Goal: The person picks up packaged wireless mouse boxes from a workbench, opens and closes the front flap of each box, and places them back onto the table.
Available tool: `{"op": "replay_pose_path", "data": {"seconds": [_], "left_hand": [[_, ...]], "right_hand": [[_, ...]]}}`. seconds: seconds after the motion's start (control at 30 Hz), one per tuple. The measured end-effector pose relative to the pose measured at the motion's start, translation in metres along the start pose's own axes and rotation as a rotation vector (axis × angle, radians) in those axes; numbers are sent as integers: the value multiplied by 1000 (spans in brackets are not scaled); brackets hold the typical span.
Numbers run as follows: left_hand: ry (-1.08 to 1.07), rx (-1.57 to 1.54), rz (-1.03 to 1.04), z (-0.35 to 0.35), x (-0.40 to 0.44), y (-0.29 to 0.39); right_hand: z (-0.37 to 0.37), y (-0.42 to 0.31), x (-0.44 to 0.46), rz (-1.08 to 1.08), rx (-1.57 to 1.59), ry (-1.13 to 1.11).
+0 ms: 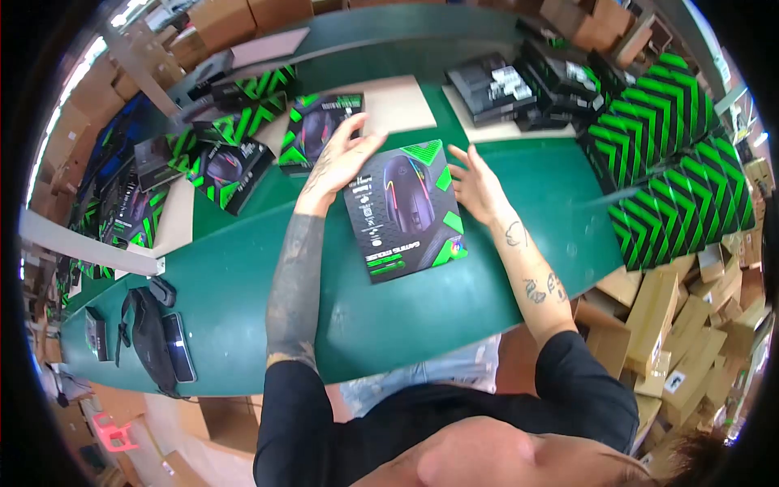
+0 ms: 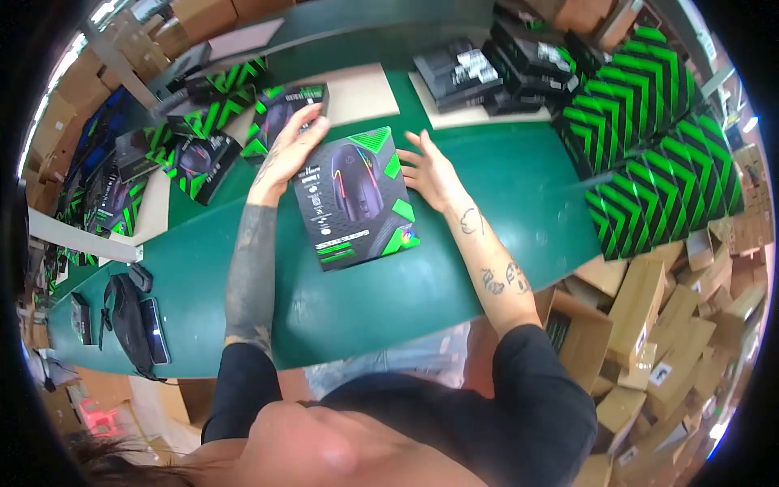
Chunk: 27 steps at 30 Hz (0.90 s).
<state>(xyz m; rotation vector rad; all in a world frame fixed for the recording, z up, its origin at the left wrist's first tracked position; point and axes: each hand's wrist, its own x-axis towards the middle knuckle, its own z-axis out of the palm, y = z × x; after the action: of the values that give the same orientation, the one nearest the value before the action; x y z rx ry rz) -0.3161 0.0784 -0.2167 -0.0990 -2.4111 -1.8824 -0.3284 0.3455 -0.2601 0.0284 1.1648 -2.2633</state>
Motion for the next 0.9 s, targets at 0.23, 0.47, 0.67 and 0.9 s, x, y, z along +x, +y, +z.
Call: {"op": "replay_pose_path", "data": {"seconds": [0.23, 0.47, 0.67, 0.9], "left_hand": [[245, 618, 451, 45, -25, 6], [189, 535, 875, 66, -32, 38], [-84, -177, 723, 45, -23, 7], [-537, -410, 292, 44, -32, 37]], "right_hand": [[9, 43, 2, -341, -223, 131], [13, 1, -10, -834, -137, 5], [5, -1, -29, -932, -327, -130], [-10, -14, -39, -136, -141, 30]]}}
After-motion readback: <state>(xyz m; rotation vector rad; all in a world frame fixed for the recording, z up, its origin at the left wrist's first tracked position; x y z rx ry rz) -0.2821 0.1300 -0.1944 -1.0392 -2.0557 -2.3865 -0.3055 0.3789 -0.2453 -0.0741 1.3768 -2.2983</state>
